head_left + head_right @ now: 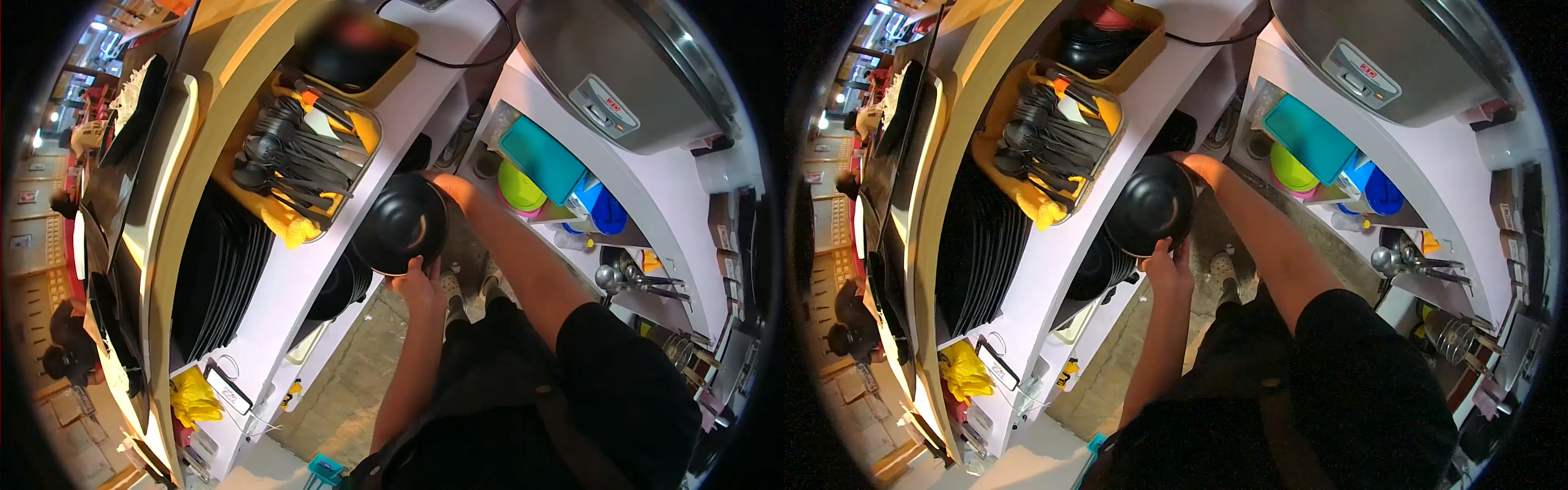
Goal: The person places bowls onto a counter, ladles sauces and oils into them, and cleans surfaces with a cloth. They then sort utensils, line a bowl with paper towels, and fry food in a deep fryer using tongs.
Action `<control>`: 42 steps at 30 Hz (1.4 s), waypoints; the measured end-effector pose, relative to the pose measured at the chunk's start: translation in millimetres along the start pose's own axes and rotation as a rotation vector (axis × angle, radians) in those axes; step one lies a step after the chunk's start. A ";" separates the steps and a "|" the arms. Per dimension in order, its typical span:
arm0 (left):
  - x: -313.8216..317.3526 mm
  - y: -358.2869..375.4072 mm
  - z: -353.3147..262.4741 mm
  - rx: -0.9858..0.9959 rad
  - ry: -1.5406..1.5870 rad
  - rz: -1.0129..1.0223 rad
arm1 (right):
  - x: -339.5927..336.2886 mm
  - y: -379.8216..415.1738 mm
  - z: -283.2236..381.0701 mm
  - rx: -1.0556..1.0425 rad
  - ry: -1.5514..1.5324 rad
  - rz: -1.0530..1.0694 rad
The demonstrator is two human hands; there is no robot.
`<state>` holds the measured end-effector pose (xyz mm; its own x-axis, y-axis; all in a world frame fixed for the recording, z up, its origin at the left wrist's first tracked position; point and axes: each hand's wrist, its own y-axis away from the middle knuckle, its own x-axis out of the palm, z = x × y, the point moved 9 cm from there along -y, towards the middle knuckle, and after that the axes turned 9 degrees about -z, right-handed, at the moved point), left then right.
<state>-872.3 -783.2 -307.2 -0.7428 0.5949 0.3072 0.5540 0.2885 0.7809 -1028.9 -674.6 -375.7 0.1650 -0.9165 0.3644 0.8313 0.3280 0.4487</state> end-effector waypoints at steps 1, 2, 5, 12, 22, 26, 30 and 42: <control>-2.2 4.6 -1.3 0.006 -0.020 0.019 | 5.1 0.0 0.6 -0.128 0.096 0.100; -6.4 10.3 -3.0 0.011 -0.041 0.039 | 1.5 3.1 -1.4 -0.285 0.172 0.103; -24.8 27.0 -4.1 -0.012 -0.144 0.096 | -6.1 32.2 -21.5 -0.187 0.169 0.075; -56.3 96.4 29.2 -0.235 -0.514 0.379 | -28.9 240.4 -14.3 -0.192 0.107 -0.399; -5.0 255.0 151.9 -0.470 -1.449 0.956 | -122.9 594.7 -170.8 -0.498 -0.492 -1.336; 2.3 359.0 255.6 -0.578 -1.322 1.308 | -80.2 803.7 -212.8 -0.514 -0.793 -1.823; -28.5 469.8 387.3 -0.606 -1.403 1.581 | -32.7 981.8 -283.2 -0.778 -0.995 -2.154; -194.5 788.8 691.8 -0.687 -1.414 1.957 | 2.9 1261.3 -379.8 -1.101 -1.096 -2.478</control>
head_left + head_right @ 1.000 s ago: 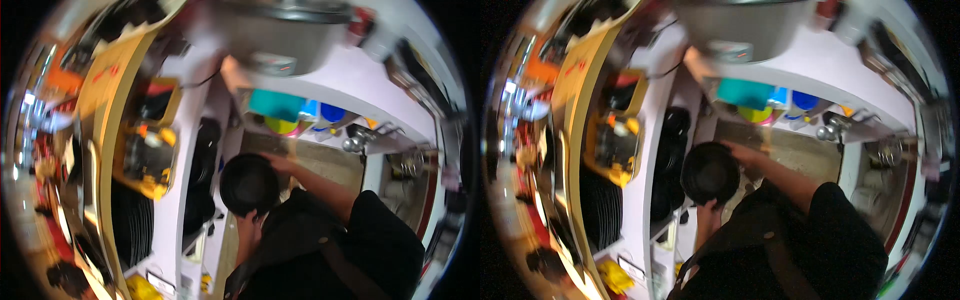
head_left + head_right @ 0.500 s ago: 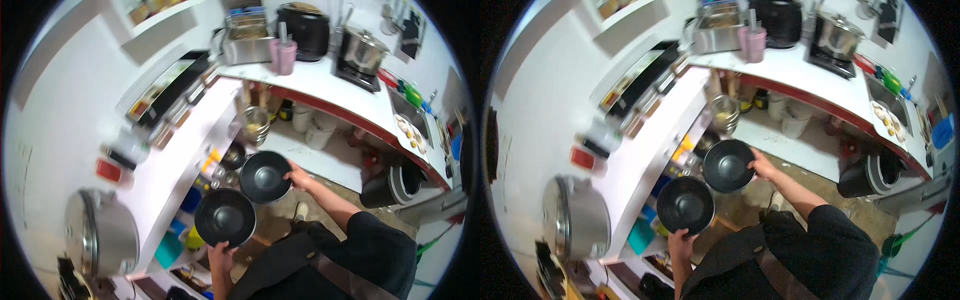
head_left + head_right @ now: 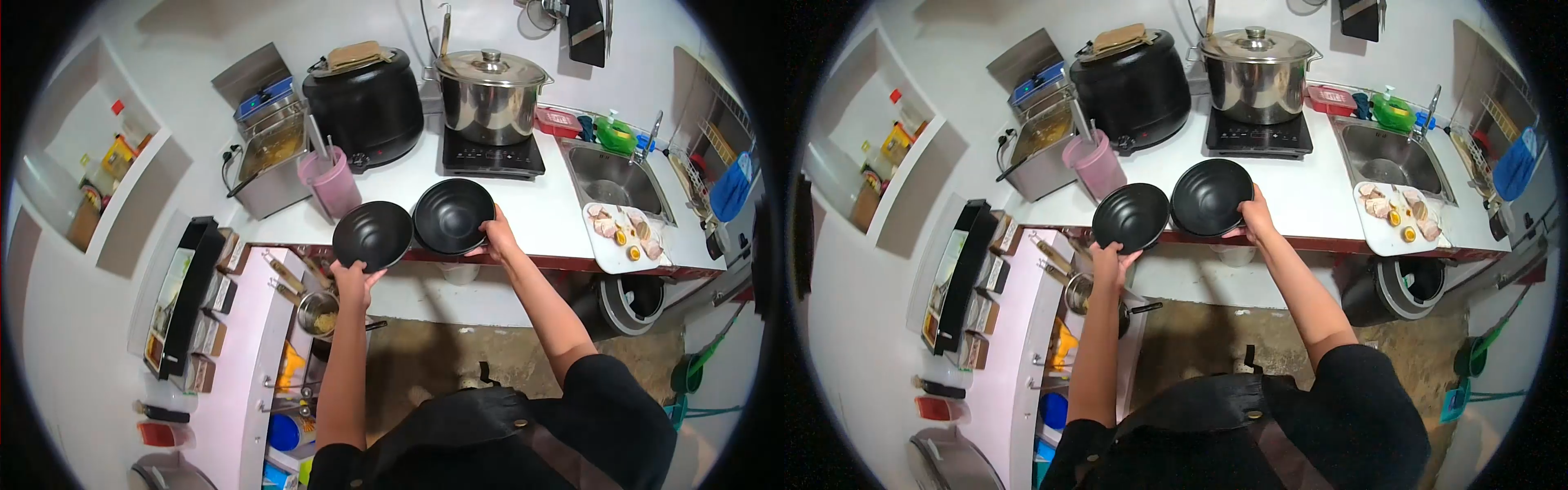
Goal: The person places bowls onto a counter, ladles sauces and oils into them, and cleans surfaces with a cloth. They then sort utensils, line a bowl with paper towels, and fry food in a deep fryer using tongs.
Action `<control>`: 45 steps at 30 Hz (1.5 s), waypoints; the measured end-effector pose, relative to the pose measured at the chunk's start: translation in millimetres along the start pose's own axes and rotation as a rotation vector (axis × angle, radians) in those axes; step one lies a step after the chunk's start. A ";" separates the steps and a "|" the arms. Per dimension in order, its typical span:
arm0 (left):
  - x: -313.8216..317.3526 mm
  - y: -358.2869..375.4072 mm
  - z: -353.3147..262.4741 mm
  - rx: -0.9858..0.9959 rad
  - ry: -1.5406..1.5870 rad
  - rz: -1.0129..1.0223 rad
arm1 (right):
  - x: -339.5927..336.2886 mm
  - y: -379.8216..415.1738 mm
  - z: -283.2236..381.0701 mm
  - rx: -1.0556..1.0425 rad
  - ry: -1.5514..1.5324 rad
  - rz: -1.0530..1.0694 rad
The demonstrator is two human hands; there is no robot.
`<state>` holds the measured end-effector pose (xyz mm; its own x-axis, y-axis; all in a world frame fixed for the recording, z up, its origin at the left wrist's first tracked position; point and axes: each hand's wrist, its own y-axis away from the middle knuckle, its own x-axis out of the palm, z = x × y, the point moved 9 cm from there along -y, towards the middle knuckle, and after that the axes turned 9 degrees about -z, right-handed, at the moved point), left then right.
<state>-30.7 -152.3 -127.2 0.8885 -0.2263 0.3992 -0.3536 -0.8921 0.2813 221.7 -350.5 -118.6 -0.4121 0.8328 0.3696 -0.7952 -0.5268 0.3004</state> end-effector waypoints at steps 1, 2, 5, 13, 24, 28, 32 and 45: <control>9.4 -10.6 2.7 -0.001 -0.012 -0.009 | -1.5 -6.0 -1.1 0.018 -0.007 -0.017; 16.6 -20.7 6.2 -0.021 -0.006 -0.016 | -4.0 -13.1 -1.4 0.034 -0.015 -0.038; 36.6 -51.5 17.7 -0.089 0.014 -0.025 | -6.2 -30.5 -1.1 0.020 -0.096 -0.067; 66.9 -85.0 30.1 -0.120 0.123 0.052 | -20.2 -59.5 2.4 -0.110 0.006 -0.358; 43.8 -36.5 41.7 -0.324 0.112 0.116 | -47.1 -65.8 71.6 -0.409 0.126 -0.395; 24.7 -13.2 38.6 -0.298 -0.015 0.093 | -92.2 -69.6 87.2 -0.054 -0.284 -0.184; -6.1 -9.4 5.5 -0.160 -0.066 0.031 | -245.1 -82.3 94.1 -0.271 -0.103 -0.591; -37.4 -15.0 -346.7 0.886 -0.741 -0.454 | -298.1 -109.0 28.8 -0.055 0.010 -0.525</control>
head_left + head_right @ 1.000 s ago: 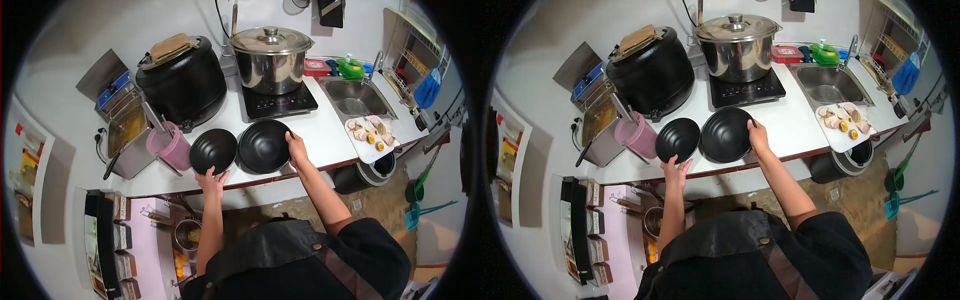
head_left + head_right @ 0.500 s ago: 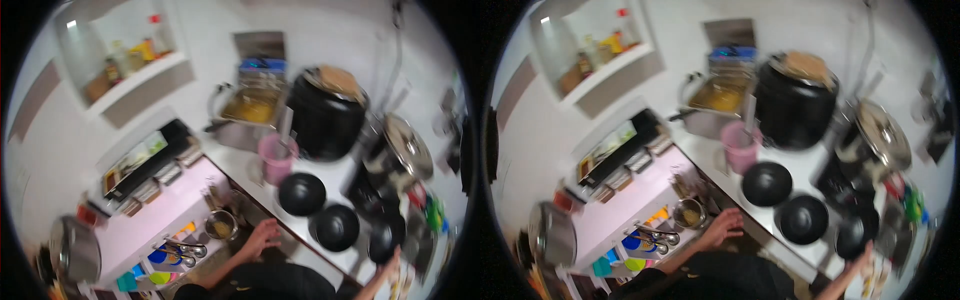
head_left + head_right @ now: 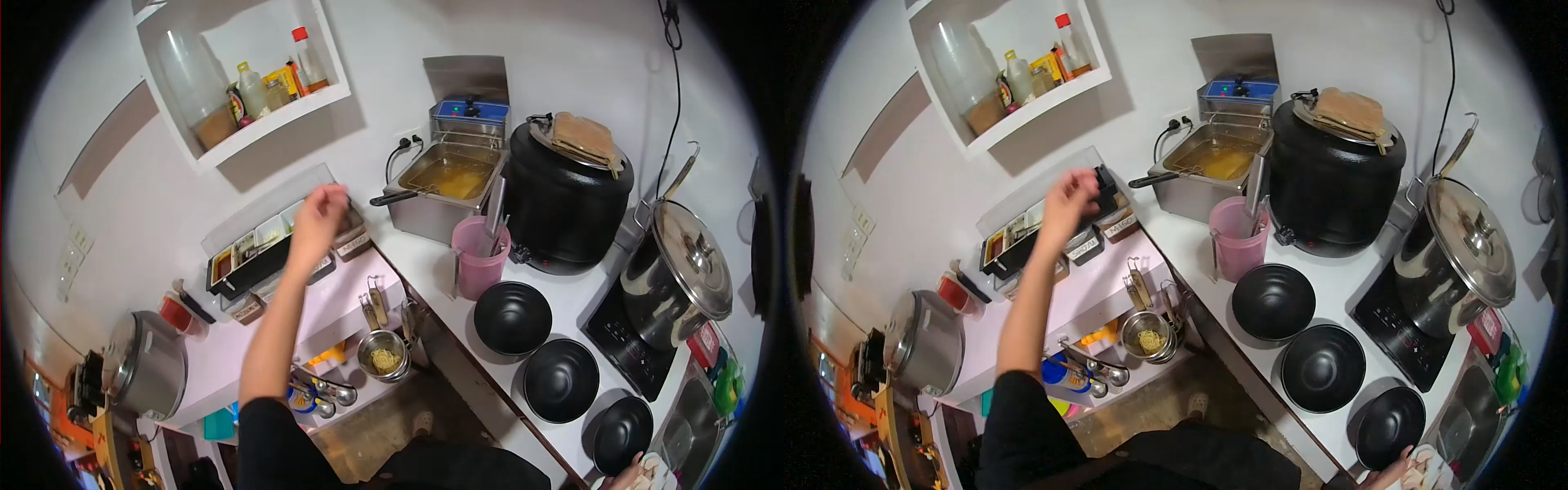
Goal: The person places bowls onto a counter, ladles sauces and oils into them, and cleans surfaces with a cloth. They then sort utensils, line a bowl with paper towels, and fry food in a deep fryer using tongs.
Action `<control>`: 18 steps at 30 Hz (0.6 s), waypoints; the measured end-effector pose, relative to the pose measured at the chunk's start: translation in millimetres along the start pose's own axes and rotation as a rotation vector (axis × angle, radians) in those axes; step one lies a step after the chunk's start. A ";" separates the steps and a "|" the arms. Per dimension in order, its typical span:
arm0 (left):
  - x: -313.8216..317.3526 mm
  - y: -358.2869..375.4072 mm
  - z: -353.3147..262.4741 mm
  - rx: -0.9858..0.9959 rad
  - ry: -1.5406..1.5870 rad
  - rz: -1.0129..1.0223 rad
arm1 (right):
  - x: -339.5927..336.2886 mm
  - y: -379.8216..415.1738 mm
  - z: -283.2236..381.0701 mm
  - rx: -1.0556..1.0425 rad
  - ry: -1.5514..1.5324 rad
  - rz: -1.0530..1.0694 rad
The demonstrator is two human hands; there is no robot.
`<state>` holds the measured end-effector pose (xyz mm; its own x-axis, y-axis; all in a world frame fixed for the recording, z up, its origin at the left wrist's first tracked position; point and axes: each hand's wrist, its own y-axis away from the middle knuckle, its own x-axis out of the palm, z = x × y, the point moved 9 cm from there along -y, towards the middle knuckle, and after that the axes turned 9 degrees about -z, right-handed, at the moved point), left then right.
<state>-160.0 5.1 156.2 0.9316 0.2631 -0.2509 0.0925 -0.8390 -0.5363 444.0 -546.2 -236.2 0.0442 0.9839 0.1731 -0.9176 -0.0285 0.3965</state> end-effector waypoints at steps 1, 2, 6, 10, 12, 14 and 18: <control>-4.9 -27.5 -11.7 0.063 -0.020 -0.067 | -0.9 0.3 -6.3 0.009 0.007 0.007; -9.1 -59.4 -23.1 0.183 -0.137 -0.087 | -1.9 0.5 -11.3 0.013 0.011 0.010; -24.0 -199.2 -37.3 0.407 -0.417 -0.274 | -12.0 -6.9 -5.5 -0.139 0.103 -0.055; -31.0 -318.2 -45.1 0.507 -0.676 -0.409 | -47.0 36.1 50.6 -0.727 0.738 -0.597; -43.9 -373.6 -41.9 0.533 -0.698 -0.578 | -49.6 84.4 62.2 -0.726 0.694 -0.691; -52.0 -426.8 -37.6 0.503 -0.696 -0.625 | -58.8 125.1 63.3 -0.771 0.682 -0.785; -48.5 -552.1 0.8 0.350 -0.674 -0.389 | -63.0 187.9 57.3 -0.765 0.605 -0.662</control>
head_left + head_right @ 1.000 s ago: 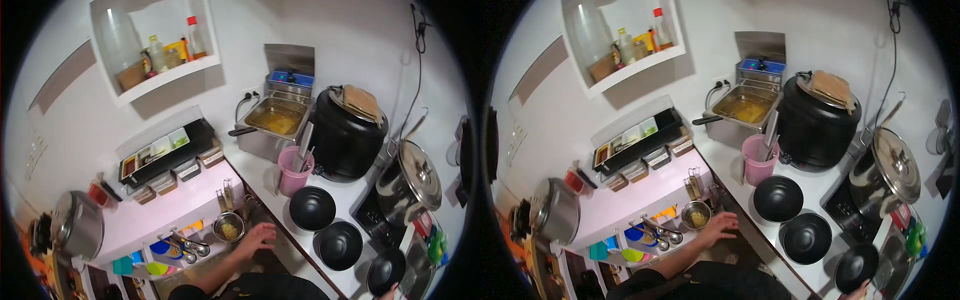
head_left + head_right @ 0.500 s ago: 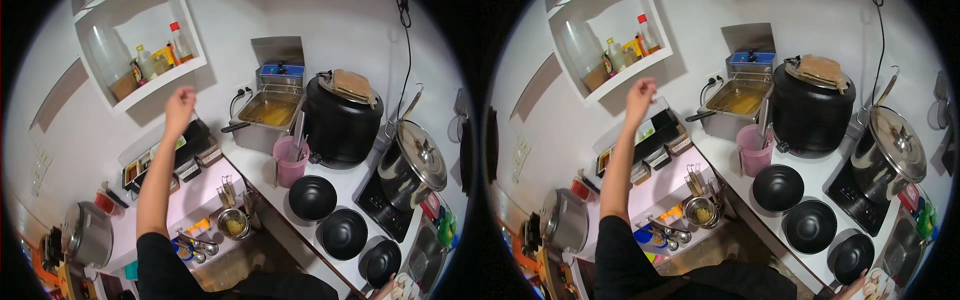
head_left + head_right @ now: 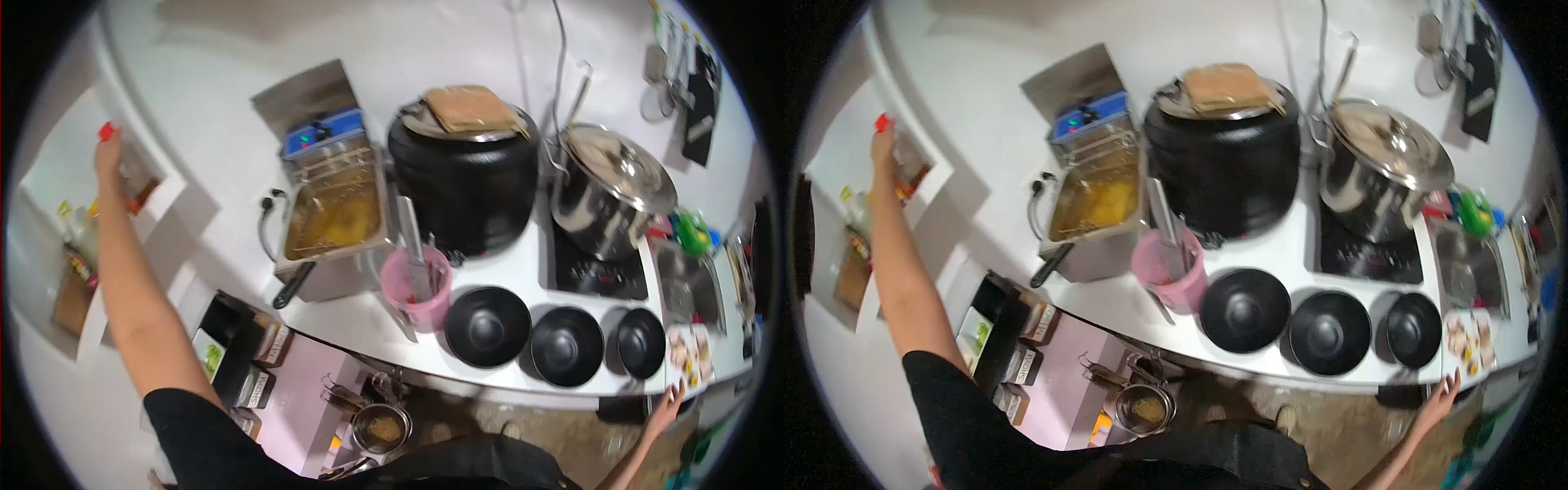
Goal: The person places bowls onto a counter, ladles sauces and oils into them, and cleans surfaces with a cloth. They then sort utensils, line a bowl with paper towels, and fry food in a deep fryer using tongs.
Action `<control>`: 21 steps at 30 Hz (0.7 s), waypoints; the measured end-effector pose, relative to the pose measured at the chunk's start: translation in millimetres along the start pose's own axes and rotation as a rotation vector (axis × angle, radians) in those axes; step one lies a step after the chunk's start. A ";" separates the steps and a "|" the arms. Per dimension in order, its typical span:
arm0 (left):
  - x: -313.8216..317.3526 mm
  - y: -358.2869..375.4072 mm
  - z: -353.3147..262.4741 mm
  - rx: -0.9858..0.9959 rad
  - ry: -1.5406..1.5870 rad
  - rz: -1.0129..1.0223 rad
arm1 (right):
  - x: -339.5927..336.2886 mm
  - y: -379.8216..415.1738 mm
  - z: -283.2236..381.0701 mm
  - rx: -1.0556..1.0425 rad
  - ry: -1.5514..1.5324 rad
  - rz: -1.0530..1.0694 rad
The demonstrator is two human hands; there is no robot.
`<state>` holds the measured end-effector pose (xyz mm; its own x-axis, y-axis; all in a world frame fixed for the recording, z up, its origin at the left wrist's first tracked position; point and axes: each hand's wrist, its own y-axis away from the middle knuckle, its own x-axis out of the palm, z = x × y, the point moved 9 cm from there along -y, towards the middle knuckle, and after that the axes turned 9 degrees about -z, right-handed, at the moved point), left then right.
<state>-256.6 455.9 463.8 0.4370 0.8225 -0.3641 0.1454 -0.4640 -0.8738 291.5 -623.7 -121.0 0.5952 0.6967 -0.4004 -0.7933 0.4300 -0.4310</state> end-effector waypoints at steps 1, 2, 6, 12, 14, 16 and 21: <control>28.6 -8.4 2.5 -0.018 0.060 0.199 | -7.2 6.2 7.3 -0.020 -0.056 0.000; 16.3 0.7 -7.8 0.001 0.069 0.046 | -15.2 12.7 25.1 -0.040 -0.049 -0.008; -13.3 -10.4 -8.7 0.038 0.068 -0.398 | -12.8 23.8 106.5 -0.142 -0.140 -0.037; -221.0 105.4 -182.3 0.506 0.637 -0.688 | 11.9 28.9 314.7 -0.681 -0.261 -0.077; -251.6 167.3 -247.3 0.612 0.801 -0.452 | 13.9 42.5 381.7 -0.775 -0.374 -0.041; -274.6 234.5 -303.2 0.654 0.964 -0.121 | 7.2 65.2 443.5 -1.032 -0.551 0.004; -262.3 441.4 -379.0 0.650 1.180 0.598 | -29.9 107.9 530.6 -1.236 -0.972 0.327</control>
<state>29.4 -89.3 295.8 0.7878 -0.3201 -0.5262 -0.5891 -0.1425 -0.7954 120.1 -293.4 273.5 -0.2571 0.9515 -0.1689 0.0074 -0.1728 -0.9849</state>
